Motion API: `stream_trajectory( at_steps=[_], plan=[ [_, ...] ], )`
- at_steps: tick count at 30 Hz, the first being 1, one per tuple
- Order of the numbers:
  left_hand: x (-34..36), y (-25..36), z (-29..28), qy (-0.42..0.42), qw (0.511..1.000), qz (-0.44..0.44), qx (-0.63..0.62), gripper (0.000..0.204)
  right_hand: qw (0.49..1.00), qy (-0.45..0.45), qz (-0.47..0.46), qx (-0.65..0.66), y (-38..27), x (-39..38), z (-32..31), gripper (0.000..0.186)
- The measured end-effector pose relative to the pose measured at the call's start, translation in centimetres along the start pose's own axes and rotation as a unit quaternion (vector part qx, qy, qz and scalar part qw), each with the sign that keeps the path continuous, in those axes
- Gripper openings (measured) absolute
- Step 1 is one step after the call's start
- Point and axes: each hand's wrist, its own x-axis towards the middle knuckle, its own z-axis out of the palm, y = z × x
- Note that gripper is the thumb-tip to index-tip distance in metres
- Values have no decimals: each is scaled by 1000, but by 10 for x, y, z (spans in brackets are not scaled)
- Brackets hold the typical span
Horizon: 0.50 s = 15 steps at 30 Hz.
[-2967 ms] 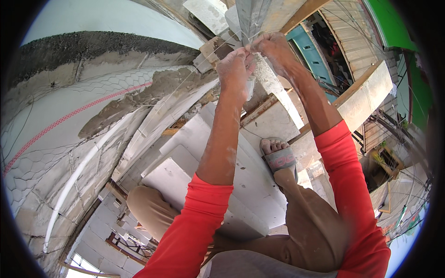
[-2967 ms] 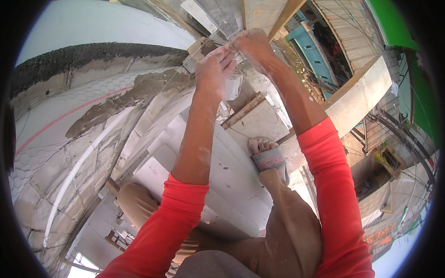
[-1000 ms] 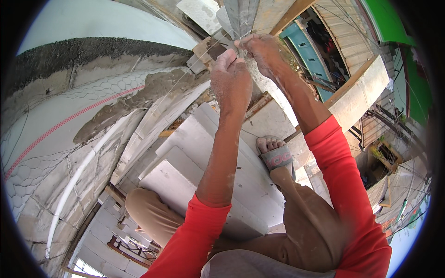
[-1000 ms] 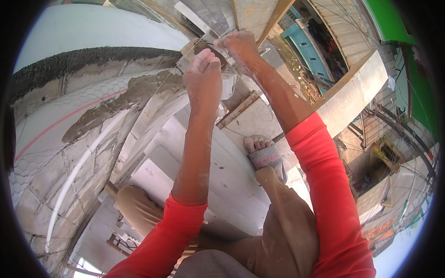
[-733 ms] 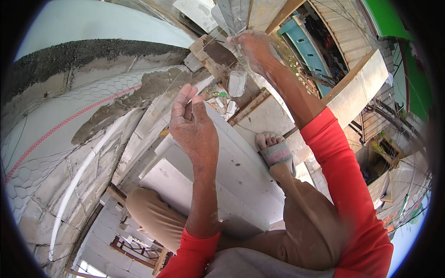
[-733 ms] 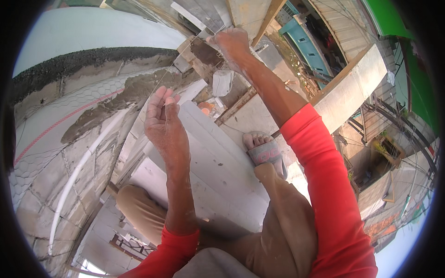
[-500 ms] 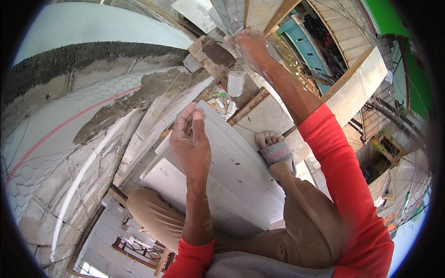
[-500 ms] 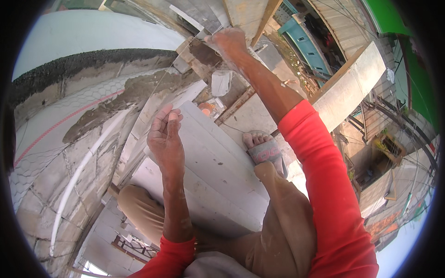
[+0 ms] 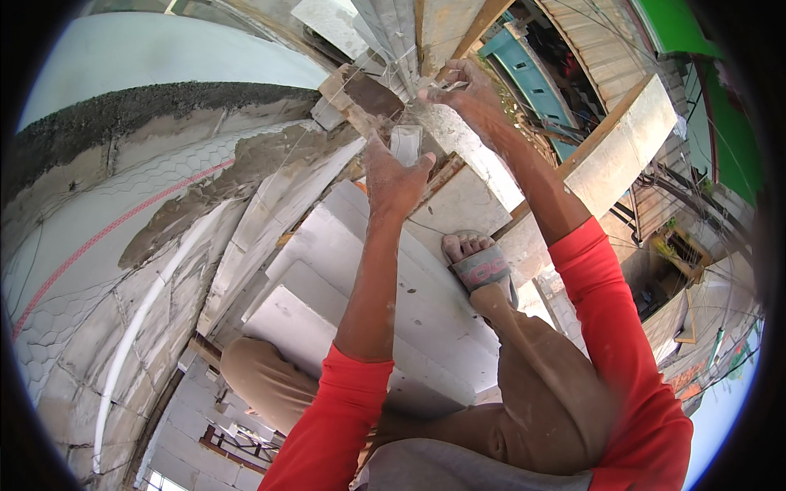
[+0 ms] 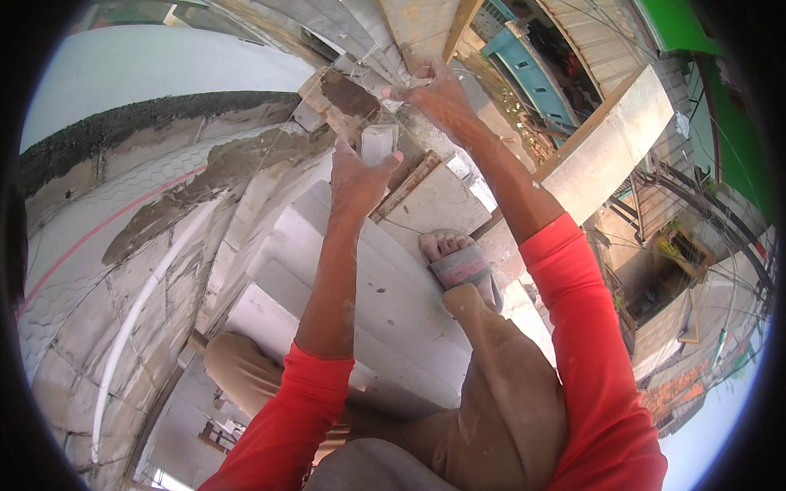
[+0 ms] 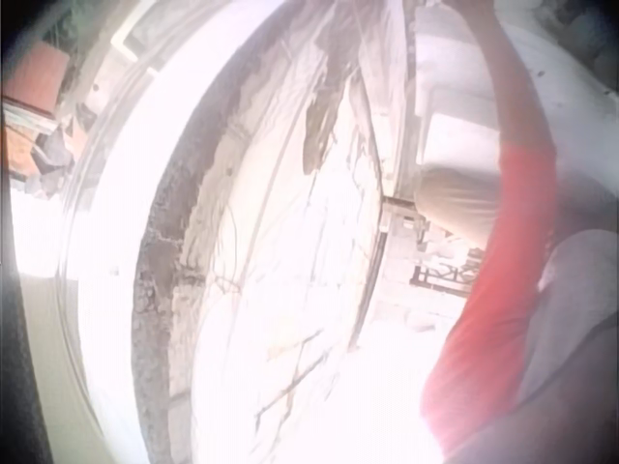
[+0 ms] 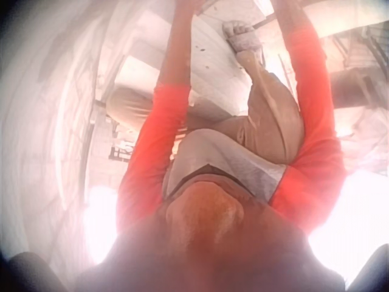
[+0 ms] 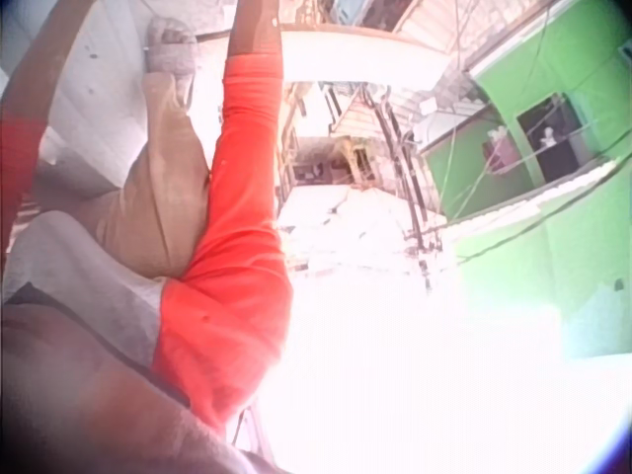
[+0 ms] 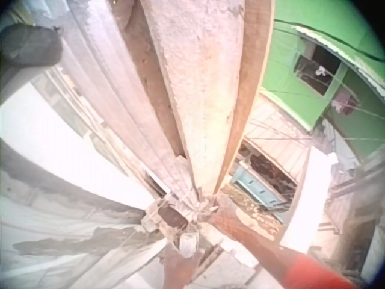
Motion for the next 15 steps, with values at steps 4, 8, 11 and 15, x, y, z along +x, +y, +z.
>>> stream_trajectory(
  at_steps=[4,8,11,15],
  plan=[
    [-38,8,-25,6,999,23,-36,93,996,-17,90,-12,62,-16,-31,71],
    [-108,20,-78,89,971,36,-220,38,987,-45,-28,-150,87,-47,-23,65],
    [-143,-2,-109,263,948,30,-175,33,963,-88,-128,-221,61,-72,2,79],
    [-162,-37,-135,331,943,-35,-21,36,935,-94,-233,-249,47,-75,26,86]
  ],
)
